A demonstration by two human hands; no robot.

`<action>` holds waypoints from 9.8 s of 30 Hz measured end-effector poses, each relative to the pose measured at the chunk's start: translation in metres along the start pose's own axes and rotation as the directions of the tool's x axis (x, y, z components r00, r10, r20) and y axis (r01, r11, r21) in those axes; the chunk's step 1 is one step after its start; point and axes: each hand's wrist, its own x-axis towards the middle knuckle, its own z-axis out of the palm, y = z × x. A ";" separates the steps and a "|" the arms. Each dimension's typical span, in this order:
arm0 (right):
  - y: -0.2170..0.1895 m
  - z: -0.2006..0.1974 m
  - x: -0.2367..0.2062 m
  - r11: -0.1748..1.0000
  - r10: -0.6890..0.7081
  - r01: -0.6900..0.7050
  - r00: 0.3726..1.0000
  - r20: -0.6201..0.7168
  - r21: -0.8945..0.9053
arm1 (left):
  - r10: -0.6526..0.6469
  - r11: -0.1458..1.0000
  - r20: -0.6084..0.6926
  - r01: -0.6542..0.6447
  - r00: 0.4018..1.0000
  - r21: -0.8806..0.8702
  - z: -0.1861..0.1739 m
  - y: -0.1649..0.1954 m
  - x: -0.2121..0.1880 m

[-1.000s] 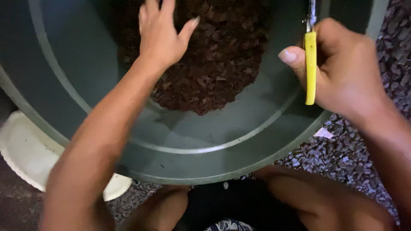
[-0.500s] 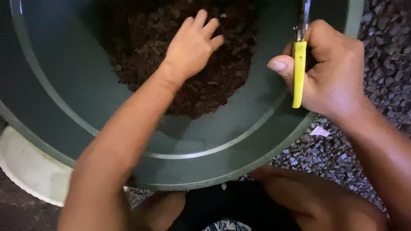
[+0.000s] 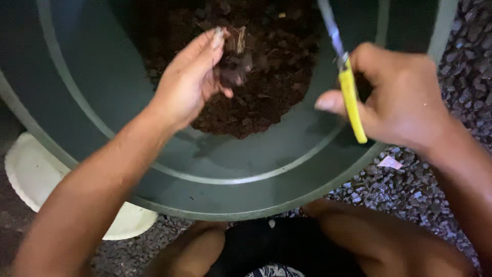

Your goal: The person uses yellow-handled scissors to cut small pieces of dark brown fibrous material held in the left hand. The cut pieces fall into a large grey tub below. The person repeatedly picks up clumps, cuts them, and drops the pieces into the tub.

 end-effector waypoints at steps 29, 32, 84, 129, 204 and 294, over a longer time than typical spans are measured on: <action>-0.040 0.018 -0.013 0.997 -0.078 0.078 0.995 0.056 0.000 | 0.073 0.987 -0.094 -0.058 0.993 0.150 0.041 -0.002 -0.056; -0.041 0.018 -0.012 1.000 -0.029 0.029 0.994 0.107 0.001 | 0.048 0.999 -0.117 -0.046 0.992 0.019 0.041 -0.005 -0.055; -0.012 0.048 -0.033 0.411 -0.361 -0.545 0.639 0.679 0.731 | 0.092 0.934 0.341 0.038 0.936 -0.356 0.037 -0.005 -0.051; -0.067 0.044 0.004 0.899 0.079 -0.275 0.867 0.493 0.340 | 0.014 0.964 -0.225 -0.073 0.974 -0.254 0.046 -0.038 -0.035; -0.042 0.101 0.004 0.450 -0.115 -0.487 0.800 0.589 0.749 | -0.171 0.942 0.134 0.202 0.976 -0.269 0.021 -0.064 -0.010; -0.042 0.037 -0.036 0.543 -0.221 -0.481 0.709 0.670 0.688 | 0.188 0.935 0.018 -0.173 0.982 -0.309 0.044 -0.022 -0.064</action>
